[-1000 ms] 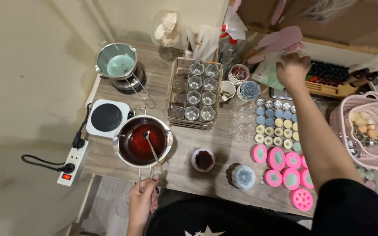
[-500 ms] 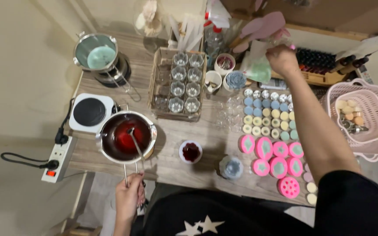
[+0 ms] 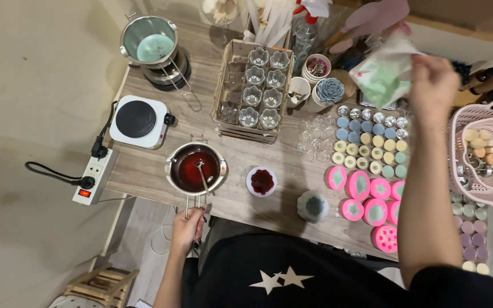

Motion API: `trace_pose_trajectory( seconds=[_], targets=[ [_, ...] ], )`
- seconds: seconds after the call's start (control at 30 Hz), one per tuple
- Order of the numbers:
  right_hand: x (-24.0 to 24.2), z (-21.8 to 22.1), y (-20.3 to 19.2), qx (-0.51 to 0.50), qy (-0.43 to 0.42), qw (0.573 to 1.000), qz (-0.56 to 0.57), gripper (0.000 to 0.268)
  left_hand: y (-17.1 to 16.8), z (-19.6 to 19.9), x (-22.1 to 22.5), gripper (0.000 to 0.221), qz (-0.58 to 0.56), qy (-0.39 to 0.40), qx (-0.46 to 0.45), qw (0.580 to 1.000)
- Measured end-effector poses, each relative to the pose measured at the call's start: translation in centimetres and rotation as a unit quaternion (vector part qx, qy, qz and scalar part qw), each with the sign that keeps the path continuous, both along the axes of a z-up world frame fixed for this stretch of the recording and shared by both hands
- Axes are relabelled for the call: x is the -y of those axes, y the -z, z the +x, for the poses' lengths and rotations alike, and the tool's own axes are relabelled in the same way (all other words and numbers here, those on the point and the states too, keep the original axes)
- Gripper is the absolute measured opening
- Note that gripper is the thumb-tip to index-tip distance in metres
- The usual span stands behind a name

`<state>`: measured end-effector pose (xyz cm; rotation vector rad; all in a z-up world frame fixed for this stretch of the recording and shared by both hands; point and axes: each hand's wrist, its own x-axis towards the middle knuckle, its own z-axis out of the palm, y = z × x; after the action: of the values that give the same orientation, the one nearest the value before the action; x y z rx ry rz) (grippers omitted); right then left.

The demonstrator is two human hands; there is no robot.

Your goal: The recorder is pouring melted red wax into the center of a blue wax flower and cleaning the work area.

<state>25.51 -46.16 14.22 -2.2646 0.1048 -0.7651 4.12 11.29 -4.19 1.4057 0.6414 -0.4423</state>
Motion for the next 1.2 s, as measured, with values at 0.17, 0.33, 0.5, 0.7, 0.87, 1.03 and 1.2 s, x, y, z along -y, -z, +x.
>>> trace_pose_trajectory(
  seconds=[0.17,0.33,0.5,0.7,0.87,1.03,1.2],
  targets=[
    [-2.8,-4.4,-6.4,-0.024,-0.015,0.971,0.235,0.021,0.1,0.4,-0.6,0.029,0.015,0.033,0.006,0.999],
    [-8.0,-8.5,-11.6,0.001,-0.069,0.964,0.255,0.025,-0.7,1.1,-1.5,0.025,0.015,0.056,0.014,0.998],
    [-11.6,-10.4,-13.7,-0.01,-0.116,0.96,0.256,0.027,-6.8,2.4,-1.7,0.046,0.217,0.201,-0.023,0.955],
    [-15.9,-13.4,-13.2,-0.07,-0.144,0.948,0.276,0.024,-8.6,1.2,-2.7,0.085,0.441,0.173,0.212,0.855],
    [-20.6,-16.3,-12.0,-0.182,-0.228,0.894,0.341,0.029,-17.0,3.7,4.8,0.099,0.151,0.124,0.321,0.927],
    [-22.8,-18.4,-10.5,-0.268,-0.281,0.841,0.376,0.033,-15.8,3.5,10.3,0.113,-0.161,0.17,0.358,0.904],
    [-22.1,-21.1,-10.3,-0.309,-0.223,0.832,0.404,0.034,-14.4,1.4,13.7,0.061,-0.447,0.186,0.026,0.875]
  ],
)
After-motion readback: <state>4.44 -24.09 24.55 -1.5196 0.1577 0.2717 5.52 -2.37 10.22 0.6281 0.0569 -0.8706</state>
